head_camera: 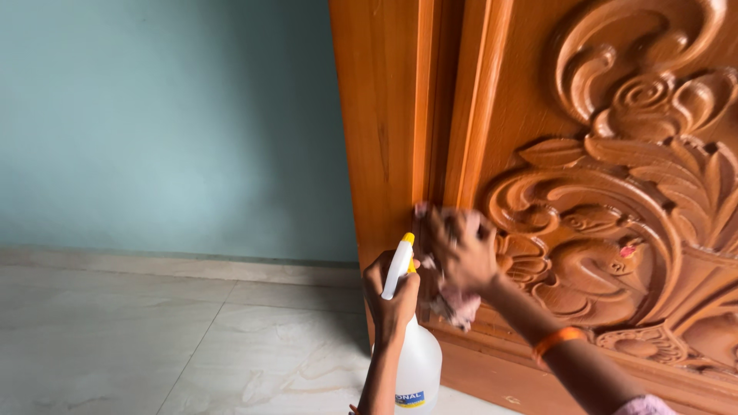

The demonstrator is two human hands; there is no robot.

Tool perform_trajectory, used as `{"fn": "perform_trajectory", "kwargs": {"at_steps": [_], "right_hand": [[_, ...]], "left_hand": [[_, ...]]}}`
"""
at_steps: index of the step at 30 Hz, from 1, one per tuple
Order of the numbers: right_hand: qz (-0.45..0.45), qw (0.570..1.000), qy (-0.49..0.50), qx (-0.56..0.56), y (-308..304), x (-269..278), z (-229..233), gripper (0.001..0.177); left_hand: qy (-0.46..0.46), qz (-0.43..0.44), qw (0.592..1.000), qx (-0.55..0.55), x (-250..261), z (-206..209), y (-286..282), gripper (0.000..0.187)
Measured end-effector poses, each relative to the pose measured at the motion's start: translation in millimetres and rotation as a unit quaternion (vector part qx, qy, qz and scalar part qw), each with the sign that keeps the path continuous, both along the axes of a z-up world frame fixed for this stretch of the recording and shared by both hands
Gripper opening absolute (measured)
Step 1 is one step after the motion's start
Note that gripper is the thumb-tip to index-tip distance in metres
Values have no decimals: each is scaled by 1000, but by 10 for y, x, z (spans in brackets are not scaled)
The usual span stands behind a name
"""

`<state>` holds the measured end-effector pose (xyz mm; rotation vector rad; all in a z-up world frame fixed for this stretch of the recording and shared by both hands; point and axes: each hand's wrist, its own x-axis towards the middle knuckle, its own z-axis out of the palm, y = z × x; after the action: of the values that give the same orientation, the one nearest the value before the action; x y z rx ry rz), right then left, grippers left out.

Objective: The person cleans a carved wooden door by holding a spray bottle in one hand and wiping the intricate patterns with a cloth in the other hand.

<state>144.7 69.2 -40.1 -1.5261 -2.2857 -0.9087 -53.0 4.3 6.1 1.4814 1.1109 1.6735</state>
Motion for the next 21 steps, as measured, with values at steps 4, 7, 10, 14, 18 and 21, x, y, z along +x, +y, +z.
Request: {"fn": "perform_trajectory", "kwargs": {"at_steps": [4,7,10,14,18,21], "right_hand": [[3,969,-121,-215,-194,-10,-1063,41],[28,913,-344,-217,-341,60,-1685,29],[71,907,-336,-243,-380,103,-1902,12],[79,964,-182,-177,-325,225,-1356,27],[9,997,-81,-2,-202,220,-297,41],[-33,978,-32,205,-62,175,59,47]], "left_hand": [[18,6,1000,-16,20,9,-20,29],[27,13,999,-19,59,35,-46,30],[26,10,998,-51,92,49,-83,32],[20,15,999,-19,101,28,-97,30],[16,9,999,-28,65,3,-93,28],[16,9,999,-32,70,-16,-98,28]]}}
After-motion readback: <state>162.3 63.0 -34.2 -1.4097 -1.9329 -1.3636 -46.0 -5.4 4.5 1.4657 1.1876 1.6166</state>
